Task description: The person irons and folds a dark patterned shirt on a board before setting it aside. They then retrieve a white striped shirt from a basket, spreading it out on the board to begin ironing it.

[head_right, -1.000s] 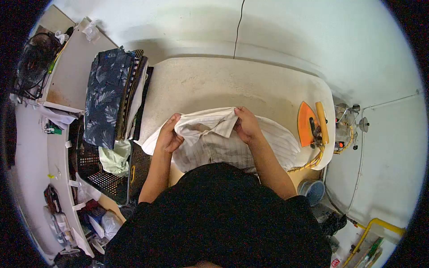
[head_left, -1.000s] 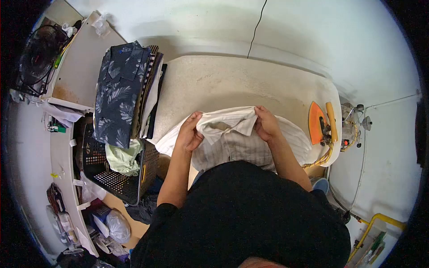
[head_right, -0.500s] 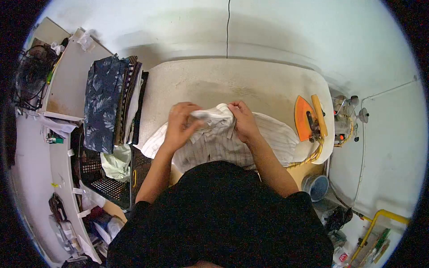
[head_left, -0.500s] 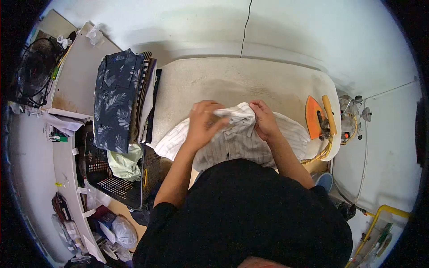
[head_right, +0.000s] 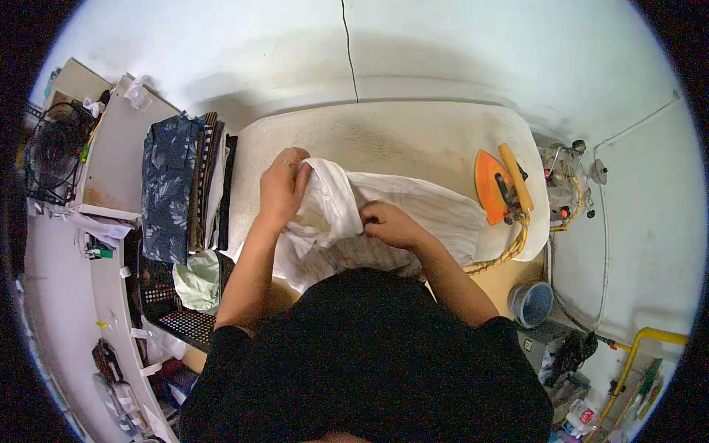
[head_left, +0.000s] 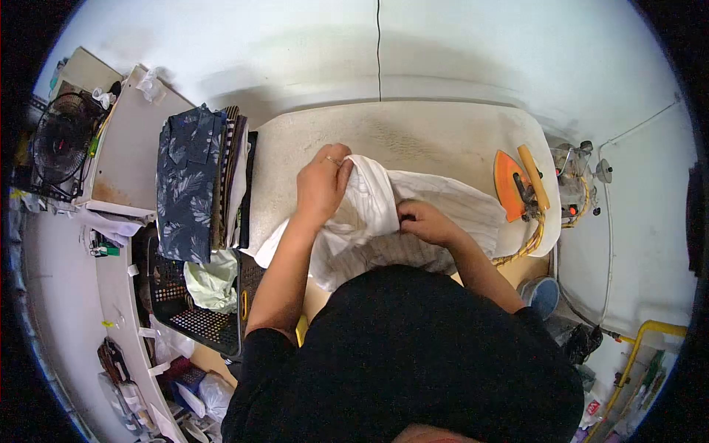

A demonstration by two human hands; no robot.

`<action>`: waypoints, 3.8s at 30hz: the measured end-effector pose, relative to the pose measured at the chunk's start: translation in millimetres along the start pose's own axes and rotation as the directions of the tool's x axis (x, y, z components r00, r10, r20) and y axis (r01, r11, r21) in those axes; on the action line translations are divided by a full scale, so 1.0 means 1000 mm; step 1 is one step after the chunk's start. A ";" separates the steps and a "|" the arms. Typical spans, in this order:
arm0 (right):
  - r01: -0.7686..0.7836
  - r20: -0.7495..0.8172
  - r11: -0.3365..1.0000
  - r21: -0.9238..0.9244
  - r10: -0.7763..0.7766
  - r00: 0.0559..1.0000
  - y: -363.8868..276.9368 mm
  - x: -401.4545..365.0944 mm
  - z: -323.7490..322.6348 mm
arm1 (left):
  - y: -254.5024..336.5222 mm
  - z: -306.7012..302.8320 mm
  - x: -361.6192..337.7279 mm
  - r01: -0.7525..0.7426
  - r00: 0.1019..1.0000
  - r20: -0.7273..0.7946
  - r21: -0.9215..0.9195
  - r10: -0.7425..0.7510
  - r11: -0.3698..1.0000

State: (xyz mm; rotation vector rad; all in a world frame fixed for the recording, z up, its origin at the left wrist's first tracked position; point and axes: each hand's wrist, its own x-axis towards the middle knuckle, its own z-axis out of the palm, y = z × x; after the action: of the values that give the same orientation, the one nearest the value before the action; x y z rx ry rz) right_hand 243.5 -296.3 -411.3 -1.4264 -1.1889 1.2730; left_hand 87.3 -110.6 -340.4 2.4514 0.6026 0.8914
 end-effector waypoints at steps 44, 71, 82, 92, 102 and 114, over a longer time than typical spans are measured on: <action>-0.021 -0.050 0.049 -0.999 -0.727 0.684 -0.363 -0.051 -0.227 | 0.093 -0.351 0.102 -0.031 0.978 -0.126 0.701 0.167 0.713; 0.148 -0.280 0.715 -0.683 -0.443 0.852 -0.309 0.108 -0.111 | -0.001 -0.040 -0.097 0.429 0.599 -0.022 -0.836 -0.801 0.344; -0.009 -0.165 0.863 -0.505 -0.086 0.983 -0.150 0.031 -0.194 | -0.104 -0.063 -0.250 0.446 0.226 -0.372 -0.782 -0.900 0.435; 0.209 0.210 0.890 -0.405 -0.132 0.969 -0.148 0.148 -0.041 | -0.140 -0.185 -0.209 0.143 0.115 -0.509 -0.841 -0.853 0.521; 0.466 0.165 0.804 -0.368 -0.437 0.884 -0.224 0.390 0.128 | -0.208 -0.256 -0.211 0.143 0.192 -0.477 -0.851 -0.858 0.506; 0.178 0.037 0.739 -0.650 -0.203 0.979 -0.241 0.493 0.188 | -0.240 -0.270 -0.212 0.305 0.482 -0.342 -0.798 -0.807 0.521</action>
State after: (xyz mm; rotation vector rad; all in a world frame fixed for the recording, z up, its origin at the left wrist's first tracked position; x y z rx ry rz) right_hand 43.2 232.1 -281.5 -1.7375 -1.8161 0.6935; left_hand -300.9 38.5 -389.1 1.0303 1.1053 1.3864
